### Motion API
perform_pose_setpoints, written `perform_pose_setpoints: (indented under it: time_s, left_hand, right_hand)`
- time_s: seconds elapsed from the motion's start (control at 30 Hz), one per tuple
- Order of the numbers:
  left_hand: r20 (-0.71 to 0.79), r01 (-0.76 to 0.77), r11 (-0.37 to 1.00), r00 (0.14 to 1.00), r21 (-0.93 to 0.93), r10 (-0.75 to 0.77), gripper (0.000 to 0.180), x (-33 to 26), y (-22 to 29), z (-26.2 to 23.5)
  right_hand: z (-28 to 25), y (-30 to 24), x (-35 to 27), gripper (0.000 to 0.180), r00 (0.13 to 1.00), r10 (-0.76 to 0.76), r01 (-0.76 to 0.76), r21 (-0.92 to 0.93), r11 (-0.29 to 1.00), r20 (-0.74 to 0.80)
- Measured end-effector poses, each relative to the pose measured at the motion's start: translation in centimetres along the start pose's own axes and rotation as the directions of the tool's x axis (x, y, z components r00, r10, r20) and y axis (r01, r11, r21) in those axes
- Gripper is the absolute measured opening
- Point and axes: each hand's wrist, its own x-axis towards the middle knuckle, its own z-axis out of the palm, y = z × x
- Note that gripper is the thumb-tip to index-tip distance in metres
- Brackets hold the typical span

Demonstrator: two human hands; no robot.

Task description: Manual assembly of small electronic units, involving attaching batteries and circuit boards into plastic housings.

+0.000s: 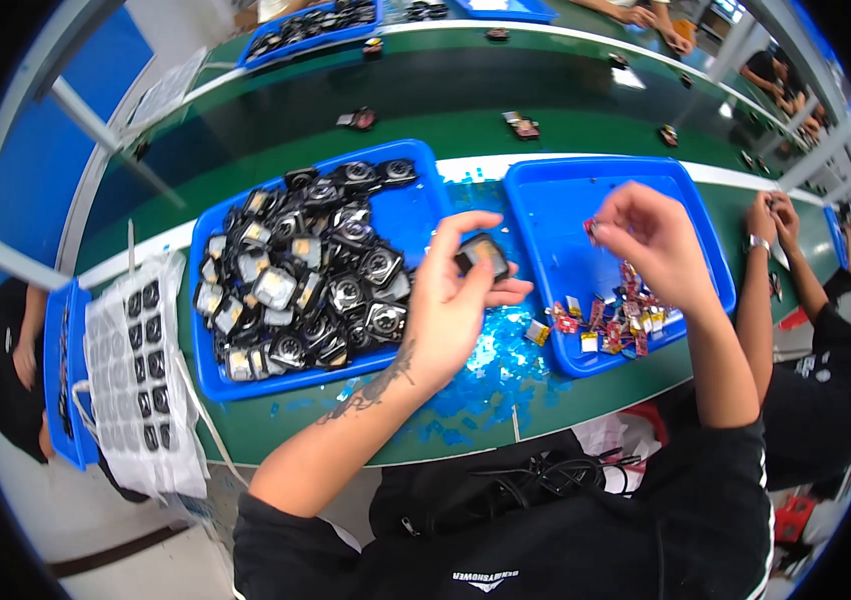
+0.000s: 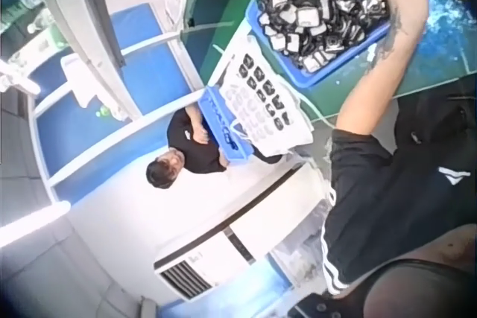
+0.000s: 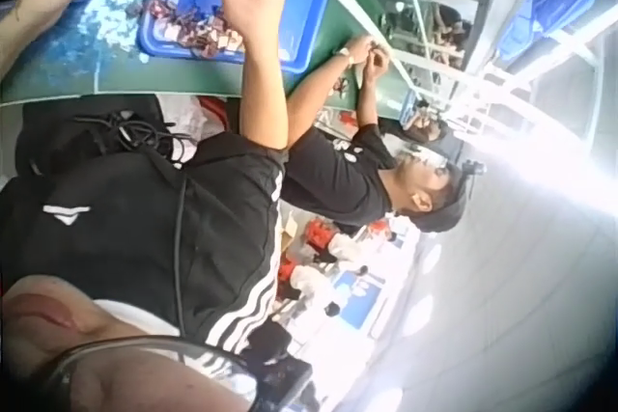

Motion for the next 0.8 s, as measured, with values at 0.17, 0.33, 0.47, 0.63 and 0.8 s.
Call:
perform_pose_setpoints:
  time_s: [0.17,0.33,0.47,0.63,0.8]
  left_hand:
    - [0.222,-0.244,0.922,0.958,0.302,0.181,0.022,-0.5,0.3,0.8]
    - [0.252,-0.25,0.886,0.955,0.39,0.159,0.015,-1.0,1.1,0.9]
    - [0.186,-0.275,0.823,0.96,0.496,0.208,0.011,-0.8,0.9,0.7]
    - [0.175,-0.364,0.72,0.929,0.591,0.326,0.008,-0.7,0.0,0.2]
    - [0.095,-0.268,0.853,0.963,0.447,0.252,0.007,-0.6,0.0,0.2]
  right_hand:
    - [2.6,-3.3,-2.1,0.009,0.997,0.068,-0.078,0.451,0.889,0.038]
    - [4.2,-3.3,-2.2,0.011,0.997,0.062,-0.078,0.454,0.888,0.05]
    - [5.1,-3.2,-2.2,0.01,1.0,0.004,-0.005,0.379,0.926,0.003]
    - [6.0,-4.0,-1.9,0.016,0.935,-0.32,0.273,-0.269,0.924,-0.151]
    - [6.4,-3.4,-2.3,0.014,0.916,-0.398,0.381,-0.194,0.904,-0.057]
